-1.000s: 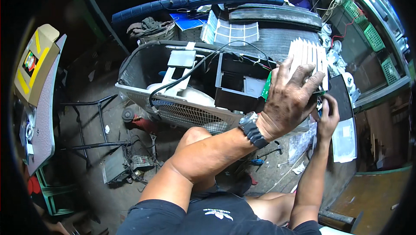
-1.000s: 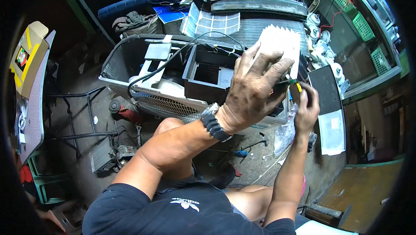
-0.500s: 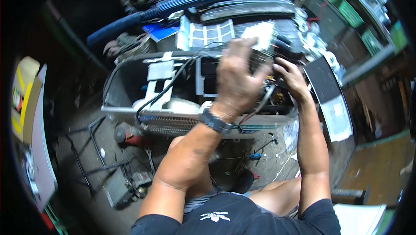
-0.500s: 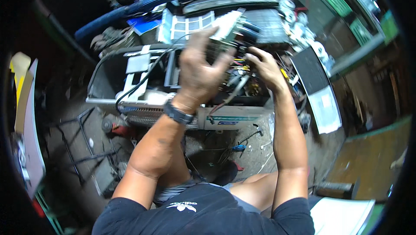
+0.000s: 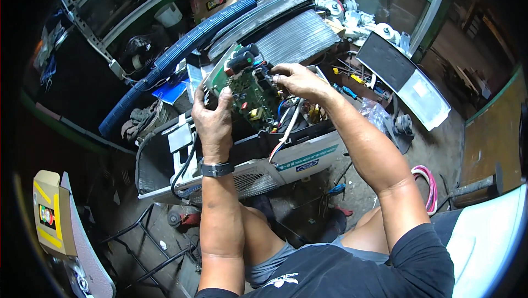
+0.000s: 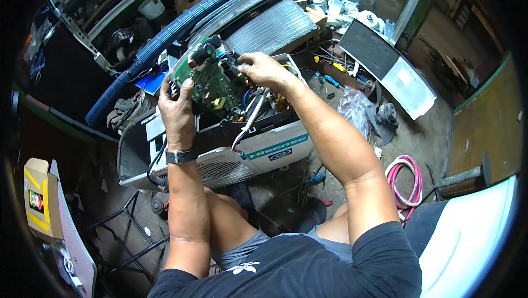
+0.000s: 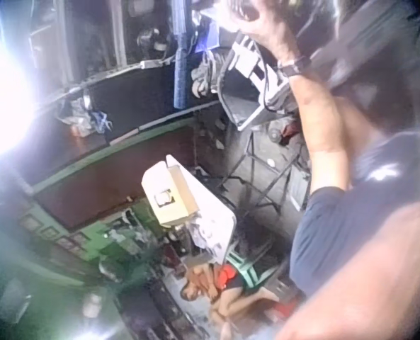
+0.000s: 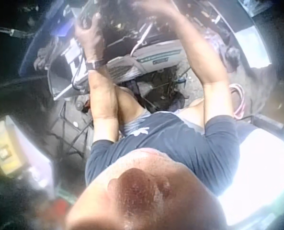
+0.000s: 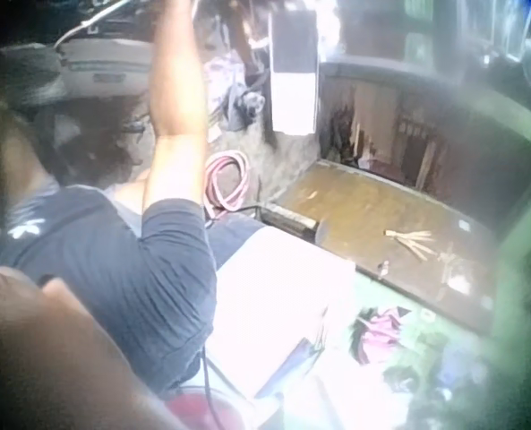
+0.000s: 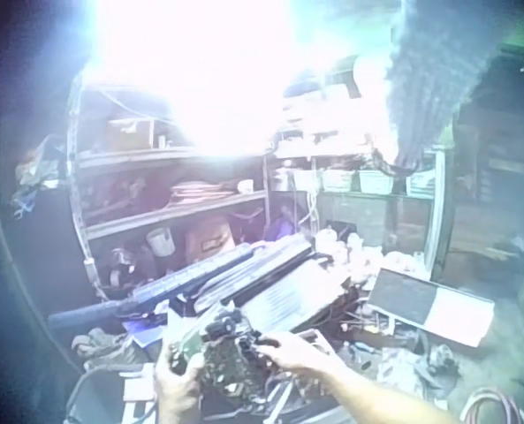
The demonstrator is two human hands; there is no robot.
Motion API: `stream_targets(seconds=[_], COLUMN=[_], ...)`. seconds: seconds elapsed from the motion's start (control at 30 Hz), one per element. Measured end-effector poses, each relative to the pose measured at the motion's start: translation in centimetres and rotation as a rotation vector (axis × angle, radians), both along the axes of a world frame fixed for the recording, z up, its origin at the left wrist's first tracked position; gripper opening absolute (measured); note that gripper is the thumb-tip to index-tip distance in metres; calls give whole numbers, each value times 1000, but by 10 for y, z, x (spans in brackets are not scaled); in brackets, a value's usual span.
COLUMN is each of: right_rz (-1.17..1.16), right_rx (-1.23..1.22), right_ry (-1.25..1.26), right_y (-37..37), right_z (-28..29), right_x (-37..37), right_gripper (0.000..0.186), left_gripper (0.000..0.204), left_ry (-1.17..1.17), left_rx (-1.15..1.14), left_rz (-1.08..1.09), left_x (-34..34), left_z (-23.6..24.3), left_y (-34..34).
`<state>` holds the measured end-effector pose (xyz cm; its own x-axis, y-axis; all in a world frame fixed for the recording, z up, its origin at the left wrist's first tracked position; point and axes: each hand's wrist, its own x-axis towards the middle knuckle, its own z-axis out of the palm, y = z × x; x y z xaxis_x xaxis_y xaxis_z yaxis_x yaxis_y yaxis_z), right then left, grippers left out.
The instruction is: The person removes and manipulates the control circuit board of an air conditioner unit using pliers and a screwdriver, detaching wires and screws.
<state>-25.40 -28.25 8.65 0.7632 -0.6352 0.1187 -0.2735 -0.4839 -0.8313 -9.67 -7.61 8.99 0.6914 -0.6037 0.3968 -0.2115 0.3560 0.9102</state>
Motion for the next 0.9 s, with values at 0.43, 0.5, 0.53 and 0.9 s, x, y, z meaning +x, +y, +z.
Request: stream_targets(seconds=[0.43,0.5,0.53,0.9], right_rz=[29,22,24,7], right_rx=[604,590,327,-233], right_ry=[-142,-198,-161,200], right_y=[-30,-29,-30,-4], right_z=[2,-1,-2,13], right_x=[-25,-30,-34,-46], right_gripper=[28,30,31,36], left_gripper=[52,51,51,50], left_ry=[237,235,238,239], left_rx=[-15,-15,-13,-41], left_rz=[-271,-284,-283,-293], left_x=[11,9,10,15], left_z=[11,10,9,5], left_y=[3,3,1,3])
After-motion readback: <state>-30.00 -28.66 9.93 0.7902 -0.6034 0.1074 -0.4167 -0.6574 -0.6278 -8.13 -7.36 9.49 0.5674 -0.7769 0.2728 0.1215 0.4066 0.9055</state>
